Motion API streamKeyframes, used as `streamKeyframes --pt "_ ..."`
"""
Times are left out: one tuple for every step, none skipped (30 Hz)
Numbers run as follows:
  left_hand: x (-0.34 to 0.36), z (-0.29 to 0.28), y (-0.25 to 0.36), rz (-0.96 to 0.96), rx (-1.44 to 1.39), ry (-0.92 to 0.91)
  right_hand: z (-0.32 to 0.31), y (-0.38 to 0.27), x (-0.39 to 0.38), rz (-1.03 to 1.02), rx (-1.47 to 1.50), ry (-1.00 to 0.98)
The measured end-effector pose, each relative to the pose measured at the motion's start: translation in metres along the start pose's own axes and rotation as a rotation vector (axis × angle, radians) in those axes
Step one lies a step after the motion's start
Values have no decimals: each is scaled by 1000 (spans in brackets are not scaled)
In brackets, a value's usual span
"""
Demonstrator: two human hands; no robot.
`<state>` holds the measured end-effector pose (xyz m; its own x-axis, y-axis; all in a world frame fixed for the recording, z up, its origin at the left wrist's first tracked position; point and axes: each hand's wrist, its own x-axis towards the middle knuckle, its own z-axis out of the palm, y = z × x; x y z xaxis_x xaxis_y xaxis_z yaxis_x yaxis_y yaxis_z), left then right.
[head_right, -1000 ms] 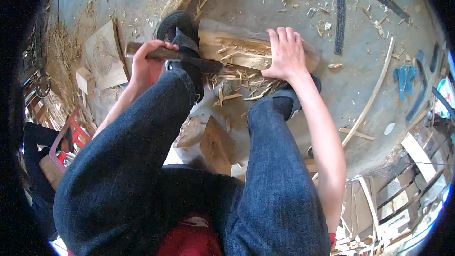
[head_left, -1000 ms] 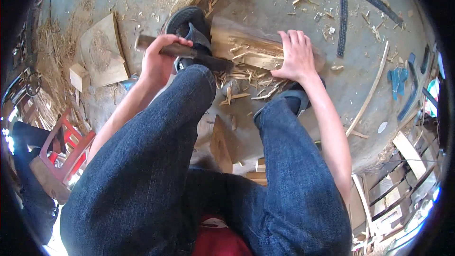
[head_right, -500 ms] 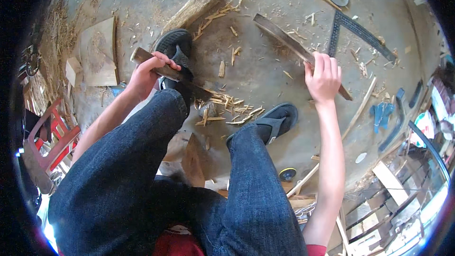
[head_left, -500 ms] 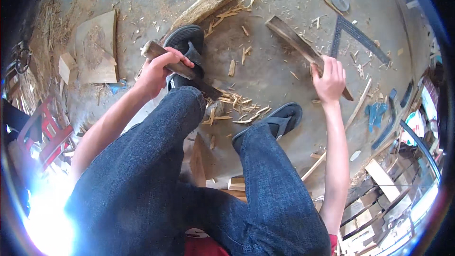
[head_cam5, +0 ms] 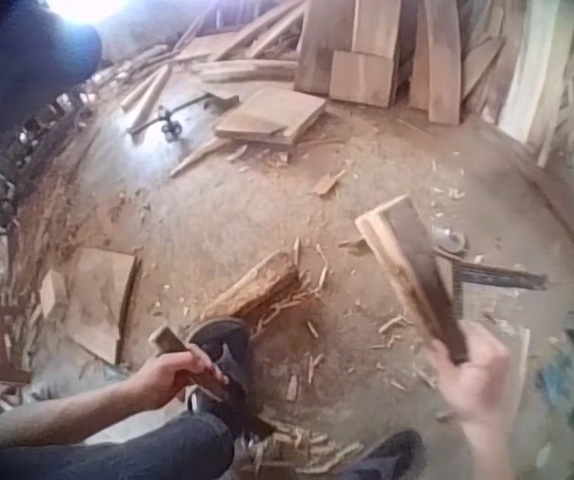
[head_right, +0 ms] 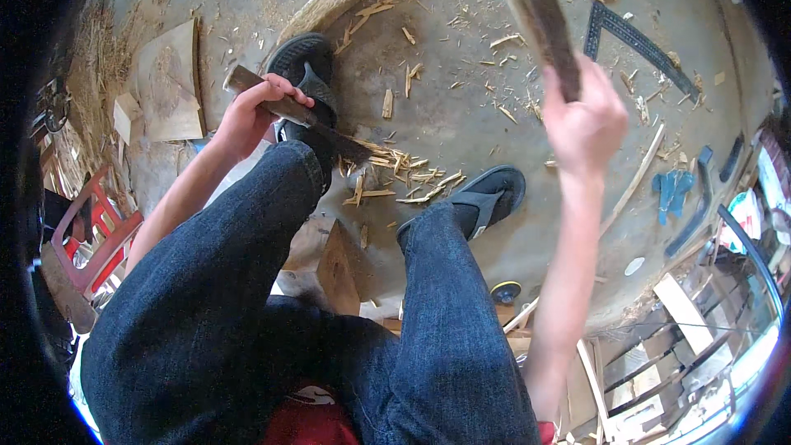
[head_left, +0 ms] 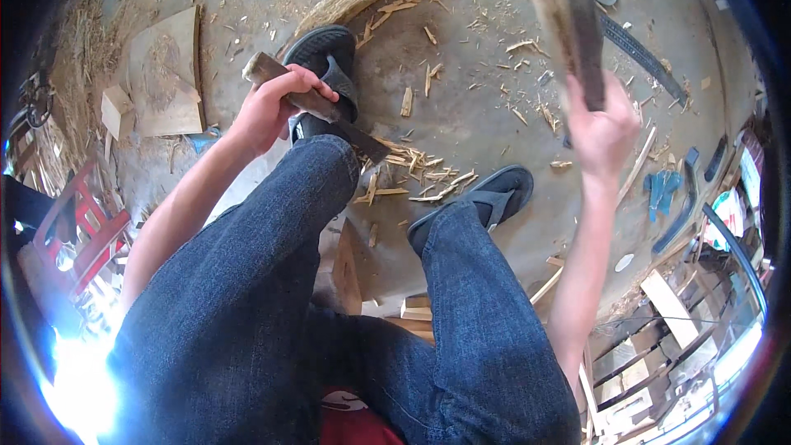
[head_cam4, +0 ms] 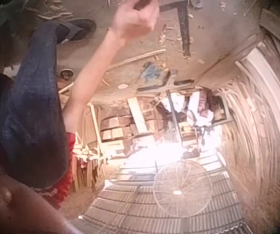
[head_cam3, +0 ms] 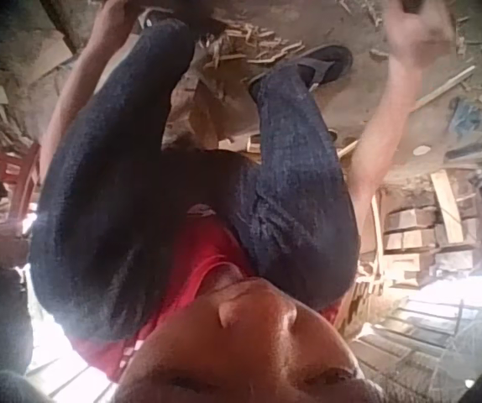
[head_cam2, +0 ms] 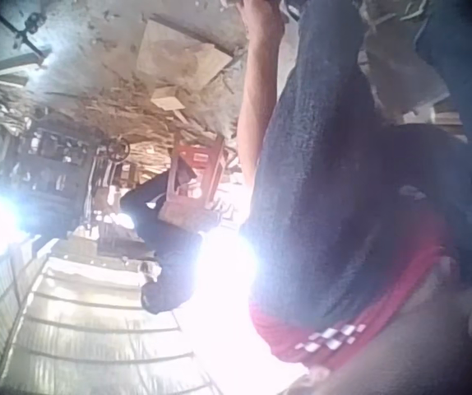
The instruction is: Carving a piece of wood using a chisel and hammer, then sanding the surface with a sanding block.
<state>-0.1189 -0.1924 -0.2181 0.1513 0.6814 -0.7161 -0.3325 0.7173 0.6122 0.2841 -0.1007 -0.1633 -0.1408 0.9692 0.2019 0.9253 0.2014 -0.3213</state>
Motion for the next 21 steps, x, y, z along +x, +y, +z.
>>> streamKeyframes --pt "2 0 -1 -10 -9 -6 13 1 -6 -5 -18 -61" --pt "2 -3 0 -18 -12 0 31 -2 -13 -12 -24 -122" --pt "3 -1 1 -16 -11 -1 39 -11 -17 -16 -74 -196" --pt "3 1 3 -20 3 3 46 -19 -20 -20 -124 -270" --pt "3 2 3 -26 17 8 49 -23 -24 13 -123 -373" --pt "3 1 3 -28 16 7 52 -24 -28 46 -122 -475" --pt "3 1 3 -26 26 -1 57 -19 -34 -4 -119 -415" --pt "4 1 2 -23 37 -6 61 -14 -37 -4 -118 -416" --pt "5 2 2 -23 36 -7 62 -8 -39 -8 -123 -361" --pt "6 3 1 -24 28 -7 62 -1 -40 -11 -130 -305" --pt "4 -1 1 -27 26 6 55 -2 -32 0 -121 -233" --pt "4 -1 1 -32 23 3 43 2 -23 128 -16 -218" --pt "4 0 1 -40 39 11 32 2 -20 129 -8 -152" --pt "3 0 3 -45 61 26 20 -1 -16 129 9 -84" --pt "3 -1 3 -48 62 30 10 -2 -13 101 37 37" --pt "4 -2 2 -43 57 22 1 -3 -10 74 65 159" --pt "4 -2 3 -38 54 11 -5 -11 -10 15 31 262" --pt "3 -1 3 -41 57 13 -4 -15 -12 -50 -22 306" --pt "2 1 3 -45 62 25 -1 -19 -14 -114 -74 350" --pt "2 4 5 -45 65 27 5 -21 -21 -83 -38 338" --pt "3 2 3 -44 67 24 16 -17 -29 -127 -8 261"
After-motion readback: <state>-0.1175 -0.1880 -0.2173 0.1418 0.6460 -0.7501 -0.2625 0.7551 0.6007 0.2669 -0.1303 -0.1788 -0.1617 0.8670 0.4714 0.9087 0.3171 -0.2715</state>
